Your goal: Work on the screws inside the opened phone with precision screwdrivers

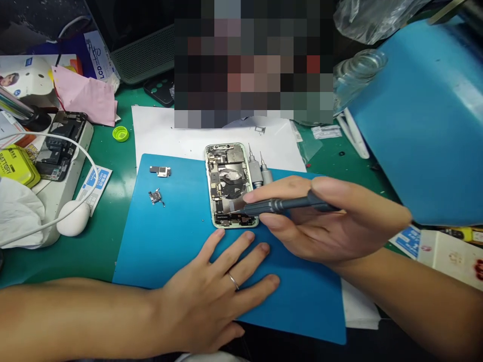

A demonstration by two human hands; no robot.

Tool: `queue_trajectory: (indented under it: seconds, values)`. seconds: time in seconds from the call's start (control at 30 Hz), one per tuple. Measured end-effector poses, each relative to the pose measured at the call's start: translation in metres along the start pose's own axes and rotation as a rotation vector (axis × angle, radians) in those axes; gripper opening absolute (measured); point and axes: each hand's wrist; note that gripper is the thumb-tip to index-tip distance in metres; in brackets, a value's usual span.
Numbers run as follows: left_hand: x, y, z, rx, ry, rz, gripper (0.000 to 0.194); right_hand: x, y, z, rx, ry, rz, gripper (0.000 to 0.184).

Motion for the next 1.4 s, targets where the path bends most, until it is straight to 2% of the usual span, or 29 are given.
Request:
queue_trajectory:
  seconds: [0.1, 0.23, 0.43, 0.67, 0.87, 1.17, 1.4]
  values:
    - [0.000, -0.002, -0.001, -0.027, -0.004, -0.003, 0.083, 0.004, -0.005, -0.002, -0.076, -0.058, -0.072, 0.074]
    - [0.000, -0.001, -0.003, -0.033, -0.006, -0.003, 0.079, 0.006, -0.004, -0.001, -0.101, -0.064, -0.079, 0.073]
    - [0.000, -0.002, -0.003, -0.022, 0.002, -0.004, 0.077, 0.004, 0.002, 0.000, -0.088, -0.062, -0.185, 0.078]
    - [0.000, -0.002, -0.003, -0.009, -0.003, -0.005, 0.077, -0.003, 0.006, 0.001, -0.046, -0.072, -0.127, 0.077]
    - [0.000, -0.001, -0.001, -0.006, -0.004, -0.004, 0.078, -0.005, 0.010, 0.003, -0.075, -0.060, -0.180, 0.078]
    - [0.000, -0.001, 0.000, 0.012, 0.020, -0.011, 0.078, -0.009, 0.011, 0.004, -0.066, -0.045, -0.156, 0.074]
    - [0.000, 0.000, 0.000, 0.006, 0.011, -0.012, 0.082, -0.001, 0.002, -0.007, -0.045, -0.135, -0.171, 0.069]
Point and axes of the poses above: each hand's wrist, its own x-axis towards the middle knuckle, its own z-axis out of the palm, y = z × x, and after that the axes turned 12 degrees about -y, right-handed
